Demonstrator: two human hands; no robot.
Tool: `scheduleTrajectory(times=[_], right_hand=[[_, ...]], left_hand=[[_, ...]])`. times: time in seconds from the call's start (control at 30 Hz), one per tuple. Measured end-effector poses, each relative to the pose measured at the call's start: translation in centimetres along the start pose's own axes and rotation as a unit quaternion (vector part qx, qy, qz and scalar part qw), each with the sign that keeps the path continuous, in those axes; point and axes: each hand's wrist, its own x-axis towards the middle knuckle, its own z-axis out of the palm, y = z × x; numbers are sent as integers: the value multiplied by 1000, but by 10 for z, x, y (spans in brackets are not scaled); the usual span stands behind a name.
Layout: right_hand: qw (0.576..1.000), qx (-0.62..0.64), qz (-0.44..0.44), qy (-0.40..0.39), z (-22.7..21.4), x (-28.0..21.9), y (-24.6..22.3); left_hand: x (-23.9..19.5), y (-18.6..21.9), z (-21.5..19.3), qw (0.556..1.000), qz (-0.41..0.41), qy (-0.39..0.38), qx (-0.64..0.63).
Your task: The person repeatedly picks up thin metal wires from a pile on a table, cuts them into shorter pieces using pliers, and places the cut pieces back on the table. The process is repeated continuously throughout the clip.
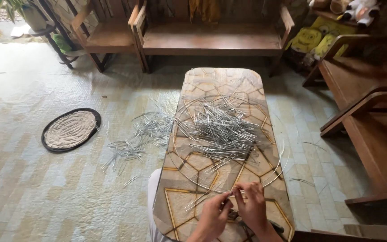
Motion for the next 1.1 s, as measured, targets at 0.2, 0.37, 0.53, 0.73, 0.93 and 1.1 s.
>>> scheduleTrajectory(times=[0.2,0.37,0.53,0.73,0.93,1.1], right_hand=[[999,-13,29,-17,-2,7,0],[999,-38,11,-16,3,2,6],[997,-54,-22,-46,11,-6,19],[990,-30,23,-133,15,-6,20],[990,-26,36,-133,15,-4,21],[988,-16,43,-150,15,-1,22]], left_hand=[[12,7,-23,998,-15,-19,50],[13,45,-49,993,-20,-80,80],[28,49,-78,968,-51,-183,166],[40,49,-100,935,-7,-220,279],[45,24,-80,962,16,-130,240],[48,26,-70,974,103,-51,195]])
